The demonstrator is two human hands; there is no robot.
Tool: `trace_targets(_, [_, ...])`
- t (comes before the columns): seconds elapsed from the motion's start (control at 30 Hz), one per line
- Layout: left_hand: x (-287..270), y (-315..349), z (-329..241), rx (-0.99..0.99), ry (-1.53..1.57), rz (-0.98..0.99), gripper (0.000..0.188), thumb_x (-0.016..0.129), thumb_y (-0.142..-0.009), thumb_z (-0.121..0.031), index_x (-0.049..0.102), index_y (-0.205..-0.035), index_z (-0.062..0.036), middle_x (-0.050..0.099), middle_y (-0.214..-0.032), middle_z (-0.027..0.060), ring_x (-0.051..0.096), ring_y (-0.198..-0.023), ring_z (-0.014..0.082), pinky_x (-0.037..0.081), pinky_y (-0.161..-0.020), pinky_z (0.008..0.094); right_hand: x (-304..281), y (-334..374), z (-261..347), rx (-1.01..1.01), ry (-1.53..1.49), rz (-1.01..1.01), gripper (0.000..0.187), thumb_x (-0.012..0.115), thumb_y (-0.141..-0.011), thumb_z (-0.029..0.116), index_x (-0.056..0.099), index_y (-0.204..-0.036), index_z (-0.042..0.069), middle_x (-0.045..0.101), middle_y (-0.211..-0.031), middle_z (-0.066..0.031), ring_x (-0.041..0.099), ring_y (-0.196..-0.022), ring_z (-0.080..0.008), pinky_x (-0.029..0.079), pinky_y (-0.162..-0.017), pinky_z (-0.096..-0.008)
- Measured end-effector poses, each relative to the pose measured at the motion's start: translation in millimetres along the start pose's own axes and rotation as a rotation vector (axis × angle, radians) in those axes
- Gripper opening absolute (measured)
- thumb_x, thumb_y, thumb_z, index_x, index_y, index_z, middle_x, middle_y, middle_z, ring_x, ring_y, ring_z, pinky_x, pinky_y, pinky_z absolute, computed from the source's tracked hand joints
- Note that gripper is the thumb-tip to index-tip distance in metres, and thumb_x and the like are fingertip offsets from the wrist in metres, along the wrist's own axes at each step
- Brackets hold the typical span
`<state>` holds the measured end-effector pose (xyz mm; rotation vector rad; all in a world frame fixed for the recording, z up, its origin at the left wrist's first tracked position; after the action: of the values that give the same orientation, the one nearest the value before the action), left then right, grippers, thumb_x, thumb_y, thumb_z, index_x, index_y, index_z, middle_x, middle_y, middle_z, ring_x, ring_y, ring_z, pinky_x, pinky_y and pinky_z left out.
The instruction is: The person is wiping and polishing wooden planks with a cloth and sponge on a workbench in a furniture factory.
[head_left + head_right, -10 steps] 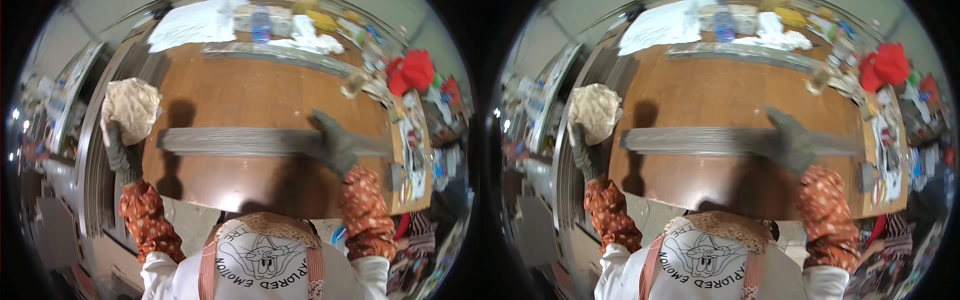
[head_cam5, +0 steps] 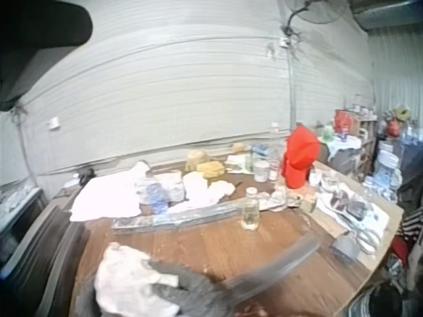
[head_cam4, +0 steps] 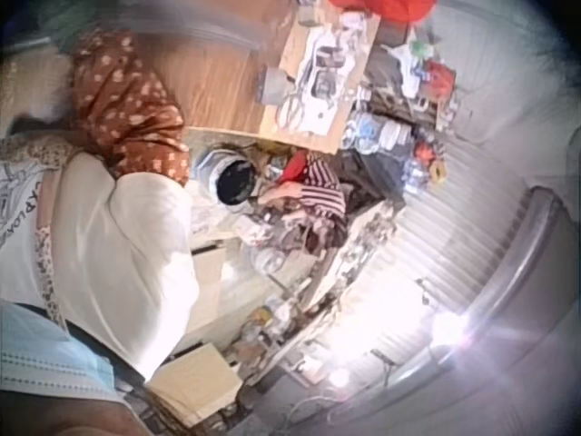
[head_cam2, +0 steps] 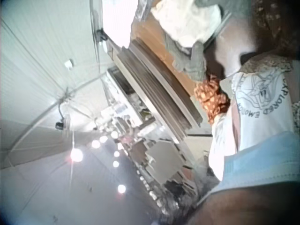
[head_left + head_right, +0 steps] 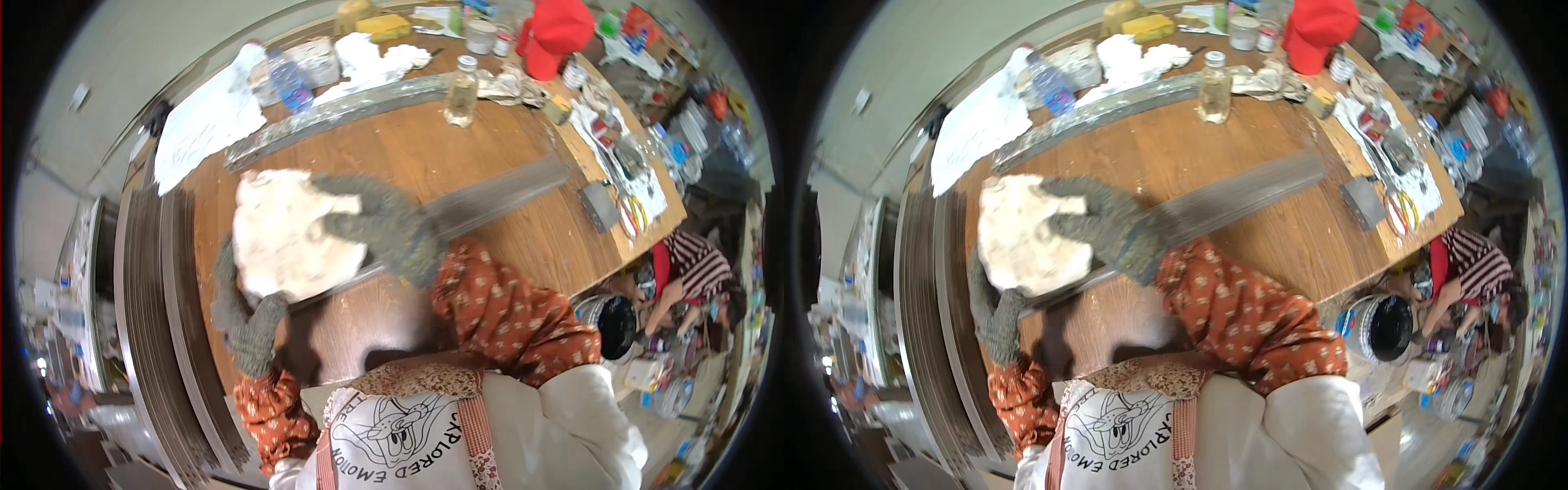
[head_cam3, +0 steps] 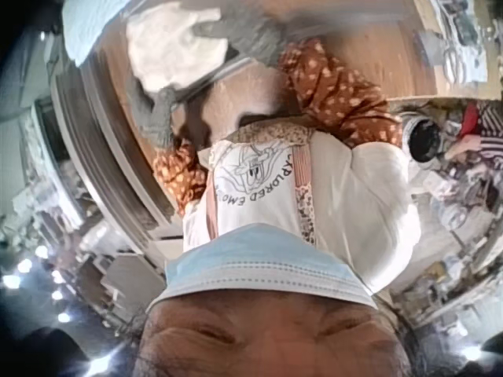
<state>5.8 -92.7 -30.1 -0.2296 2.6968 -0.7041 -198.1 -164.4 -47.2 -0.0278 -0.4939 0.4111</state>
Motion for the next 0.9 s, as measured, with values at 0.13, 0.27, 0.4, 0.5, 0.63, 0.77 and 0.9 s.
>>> trace_targets(0.13, [-3.9, 16.4, 23.5, 0.079, -0.465, 0.12, 0.084, 0.076, -0.078, -0.05, 0.048, -0.138, 0.0022, 0.054, -0.136, 0.023, 0.047, -0.132, 0.0351, 0.033, -0.113, 0.0482, -20.1, 18.0, 76.3, -0.337, 0.924, -0.102, 0.042, 0.064, -0.091, 0.019, 0.058, -0.131, 0.007, 0.066, -0.12, -0.0152, 0.064, -0.108, -0.022, 0.052, -0.095, -0.0331])
trace_targets(0.27, [65.2, 23.2, 20.4, 0.272, -0.915, 0.371, 0.079, 0.072, -0.078, -0.053, 0.053, -0.134, -0.0008, 0.056, -0.128, 0.0232, 0.052, -0.122, 0.0388, 0.028, -0.114, 0.0549, -7.5, 28.5, 25.6, -0.24, 1.703, 0.158, 0.041, 0.05, -0.096, 0.032, 0.058, -0.132, 0.015, 0.063, -0.123, -0.0122, 0.055, -0.121, -0.0271, 0.034, -0.108, -0.0524])
trace_targets(0.4, [86.4, 16.7, 27.5, 0.262, -0.949, 0.331, 0.074, 0.07, -0.079, -0.05, 0.053, -0.13, 0.0012, 0.06, -0.114, 0.0204, 0.056, -0.109, 0.0388, 0.031, -0.111, 0.0563, -65.0, 20.4, -24.2, -0.281, 1.865, 0.207, 0.042, 0.048, -0.096, 0.038, 0.056, -0.135, 0.022, 0.061, -0.126, -0.0095, 0.053, -0.124, -0.0277, 0.034, -0.109, -0.0568])
trace_targets(0.5, [69.2, 14.7, 26.1, 0.199, -0.99, 0.329, 0.074, 0.066, -0.081, -0.055, 0.055, -0.127, 0.0016, 0.061, -0.114, 0.0205, 0.057, -0.11, 0.039, 0.033, -0.11, 0.0567, -114.9, 35.3, -2.6, -0.42, 1.9, 0.103, 0.037, 0.052, -0.095, 0.034, 0.06, -0.129, 0.021, 0.064, -0.116, -0.0118, 0.059, -0.112, -0.0276, 0.046, -0.095, -0.0473])
trace_targets(0.63, [56.9, 10.4, 30.1, 0.18, -0.997, 0.322, 0.075, 0.064, -0.081, -0.059, 0.056, -0.127, 0.0001, 0.061, -0.117, 0.0208, 0.056, -0.114, 0.0391, 0.033, -0.11, 0.0559, -223.9, 43.9, 73.5, -0.347, 1.059, -0.166, 0.038, 0.05, -0.1, 0.034, 0.061, -0.124, 0.006, 0.063, -0.116, -0.0108, 0.06, -0.107, -0.0227, 0.049, -0.092, -0.0384])
trace_targets(0.77, [60.9, 18.7, 47.1, 0.248, -0.958, 0.24, 0.072, 0.064, -0.078, -0.057, 0.059, -0.125, -0.0032, 0.061, -0.12, 0.0193, 0.057, -0.114, 0.038, 0.037, -0.109, 0.0556, -288.6, 71.9, 103.0, -0.111, 0.657, -0.479, 0.045, 0.062, -0.094, 0.023, 0.053, -0.133, 0.0, 0.058, -0.131, -0.0114, 0.057, -0.115, -0.0203, 0.046, -0.096, -0.0333])
trace_targets(0.9, [65.5, 32.4, 53.3, 0.295, -1.019, 0.143, 0.057, 0.066, -0.073, -0.033, 0.061, -0.123, -0.0051, 0.061, -0.119, 0.0162, 0.058, -0.115, 0.034, 0.042, -0.107, 0.0519, -263.7, 28.0, 112.9, -0.401, 1.124, -0.309, 0.044, 0.062, -0.094, 0.02, 0.053, -0.133, 0.0, 0.059, -0.131, -0.0116, 0.056, -0.117, -0.0215, 0.045, -0.099, -0.0351])
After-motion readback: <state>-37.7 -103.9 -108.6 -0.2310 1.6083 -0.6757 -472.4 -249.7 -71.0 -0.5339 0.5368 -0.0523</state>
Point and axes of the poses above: each hand's wrist, its own y-axis away from the middle knuckle, its own x-axis out of the palm, z = x × y, the point moved 7 cm from there along -y, towards the middle knuckle
